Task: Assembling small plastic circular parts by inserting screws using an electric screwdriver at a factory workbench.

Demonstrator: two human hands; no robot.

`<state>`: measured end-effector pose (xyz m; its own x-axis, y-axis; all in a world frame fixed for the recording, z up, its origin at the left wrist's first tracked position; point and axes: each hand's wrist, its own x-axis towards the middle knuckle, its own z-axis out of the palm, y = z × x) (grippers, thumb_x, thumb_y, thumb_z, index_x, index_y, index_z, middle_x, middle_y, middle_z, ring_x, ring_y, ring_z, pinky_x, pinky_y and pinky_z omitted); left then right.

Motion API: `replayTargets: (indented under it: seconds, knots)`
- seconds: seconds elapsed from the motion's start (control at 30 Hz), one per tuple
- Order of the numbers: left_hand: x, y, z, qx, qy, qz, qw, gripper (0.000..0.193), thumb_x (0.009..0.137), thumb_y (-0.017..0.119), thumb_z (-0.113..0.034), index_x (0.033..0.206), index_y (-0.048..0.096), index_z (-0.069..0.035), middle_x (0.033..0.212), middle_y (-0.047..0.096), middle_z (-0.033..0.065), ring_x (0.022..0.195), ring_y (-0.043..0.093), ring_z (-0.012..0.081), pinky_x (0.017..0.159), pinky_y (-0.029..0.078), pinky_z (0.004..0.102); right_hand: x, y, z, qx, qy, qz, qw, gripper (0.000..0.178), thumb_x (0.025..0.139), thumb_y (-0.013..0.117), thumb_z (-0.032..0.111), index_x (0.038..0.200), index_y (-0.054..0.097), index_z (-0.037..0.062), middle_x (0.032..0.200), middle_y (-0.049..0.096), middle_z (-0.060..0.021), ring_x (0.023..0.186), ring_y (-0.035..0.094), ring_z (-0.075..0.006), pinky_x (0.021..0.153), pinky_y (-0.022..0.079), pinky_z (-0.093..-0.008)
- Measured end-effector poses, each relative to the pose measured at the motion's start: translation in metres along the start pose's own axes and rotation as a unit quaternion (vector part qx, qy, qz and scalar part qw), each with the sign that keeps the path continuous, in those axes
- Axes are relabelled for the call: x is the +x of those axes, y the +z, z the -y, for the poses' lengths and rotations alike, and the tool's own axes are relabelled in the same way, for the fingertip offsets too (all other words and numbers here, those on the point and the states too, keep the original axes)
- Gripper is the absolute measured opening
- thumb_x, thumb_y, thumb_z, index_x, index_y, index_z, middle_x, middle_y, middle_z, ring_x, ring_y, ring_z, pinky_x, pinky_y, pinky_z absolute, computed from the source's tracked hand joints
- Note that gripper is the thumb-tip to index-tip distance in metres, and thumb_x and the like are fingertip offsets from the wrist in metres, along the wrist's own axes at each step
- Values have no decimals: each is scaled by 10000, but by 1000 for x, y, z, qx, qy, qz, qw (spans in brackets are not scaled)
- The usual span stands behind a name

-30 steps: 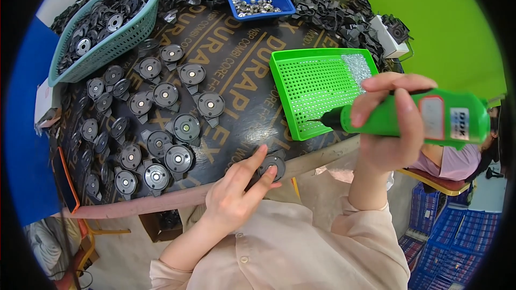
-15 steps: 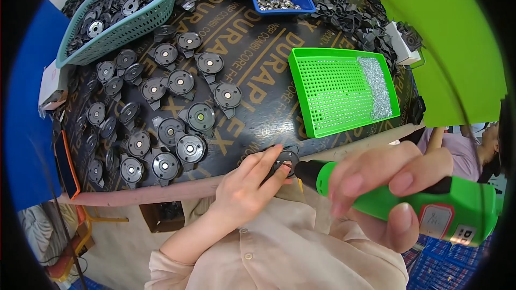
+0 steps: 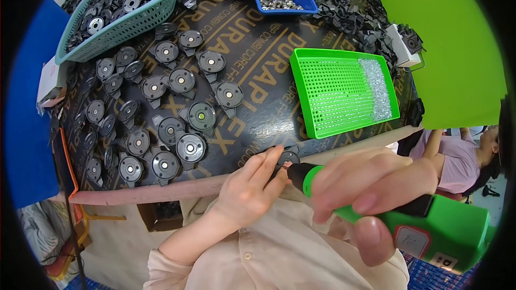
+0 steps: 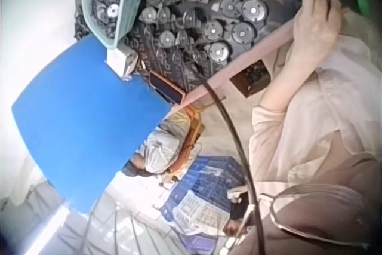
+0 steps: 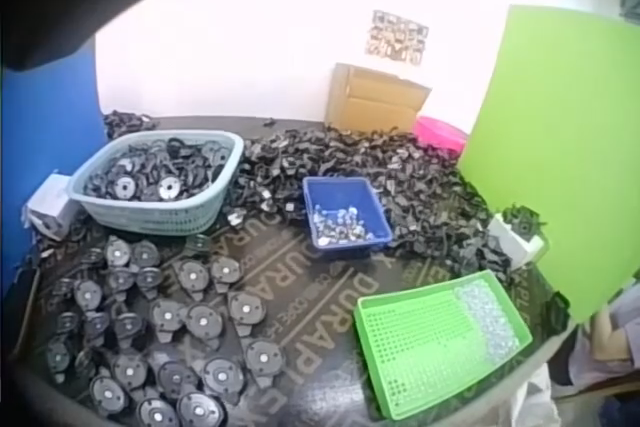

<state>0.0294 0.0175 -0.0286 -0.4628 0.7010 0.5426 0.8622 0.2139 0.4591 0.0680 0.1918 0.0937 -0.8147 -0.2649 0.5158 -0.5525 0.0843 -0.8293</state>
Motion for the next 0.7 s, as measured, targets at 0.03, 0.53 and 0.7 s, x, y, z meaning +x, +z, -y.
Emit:
replayTargets:
  seconds: [0.03,0.53,0.7]
  knots:
    - [0,0,0,-1,2,-1,1000,216,738,720,-90,916,670,21,1129,618,222,874,627,267,689,552,301,1,0,0,-3,0,0,1000,298,878,602,97,1069,387,21,924,608,-243,549,611,-266,516,536,-415]
    - [-5,16,2,2,-12,-61,998,303,670,809,-137,926,689,-29,1073,652,176,822,637,241,650,545,288,1,-50,-43,-60,-47,-383,921,172,888,544,90,938,499,-68,803,646,-236,427,568,-198,446,456,-290]
    - [-5,16,2,5,-14,-64,998,290,683,808,-150,921,691,-35,1076,654,161,811,633,223,643,542,281,-2,-51,-46,-95,-30,-353,930,176,908,459,95,997,469,-57,850,607,-293,445,539,-219,440,475,-319]
